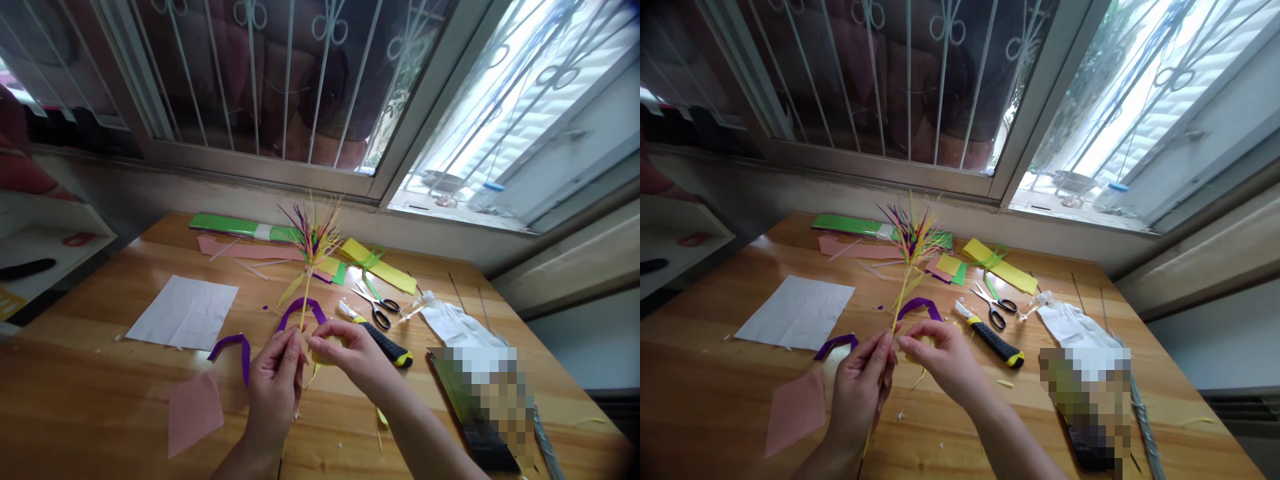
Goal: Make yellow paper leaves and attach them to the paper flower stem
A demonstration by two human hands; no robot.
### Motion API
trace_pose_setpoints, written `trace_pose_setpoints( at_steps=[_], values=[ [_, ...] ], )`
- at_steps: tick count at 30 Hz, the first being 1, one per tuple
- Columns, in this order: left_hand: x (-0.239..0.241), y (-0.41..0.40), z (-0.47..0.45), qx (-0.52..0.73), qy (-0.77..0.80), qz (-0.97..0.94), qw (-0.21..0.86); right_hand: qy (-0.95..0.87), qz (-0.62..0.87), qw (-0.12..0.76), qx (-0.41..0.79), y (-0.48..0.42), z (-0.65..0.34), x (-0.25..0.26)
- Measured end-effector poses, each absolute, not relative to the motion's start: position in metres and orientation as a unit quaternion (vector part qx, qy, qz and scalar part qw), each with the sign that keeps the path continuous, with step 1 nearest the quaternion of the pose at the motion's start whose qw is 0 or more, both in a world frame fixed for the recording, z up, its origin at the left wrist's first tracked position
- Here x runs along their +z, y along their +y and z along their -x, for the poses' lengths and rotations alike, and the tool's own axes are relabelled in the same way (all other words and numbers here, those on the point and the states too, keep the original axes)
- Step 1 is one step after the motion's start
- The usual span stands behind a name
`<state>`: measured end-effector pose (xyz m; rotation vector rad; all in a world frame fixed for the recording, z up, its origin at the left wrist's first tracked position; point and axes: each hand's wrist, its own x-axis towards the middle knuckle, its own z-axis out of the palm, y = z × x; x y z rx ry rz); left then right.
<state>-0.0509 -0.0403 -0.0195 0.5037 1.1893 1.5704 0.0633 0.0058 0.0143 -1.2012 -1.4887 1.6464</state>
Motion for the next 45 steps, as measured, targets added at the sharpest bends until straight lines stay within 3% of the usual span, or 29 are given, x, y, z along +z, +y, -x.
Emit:
trace_pose_setpoints(
  at_steps=[6,16,35,45],
  values=[
    [-0.026,-0.039,0.055,0.658,0.43,-0.148,0.6,-0.659,0.498,0.279,0.49,0.004,-0.068,0.008],
    [-0.021,-0.037,0.057,0.653,0.331,-0.088,0.675,-0.695,0.5,0.284,0.431,-0.003,-0.069,0.007],
    [-0.019,-0.039,0.058,0.655,0.295,-0.067,0.692,-0.718,0.497,0.269,0.406,-0.008,-0.063,0.023],
    [-0.015,-0.045,0.058,0.694,0.307,-0.118,0.64,-0.748,0.504,0.257,0.347,-0.011,-0.057,0.031]
  ],
)
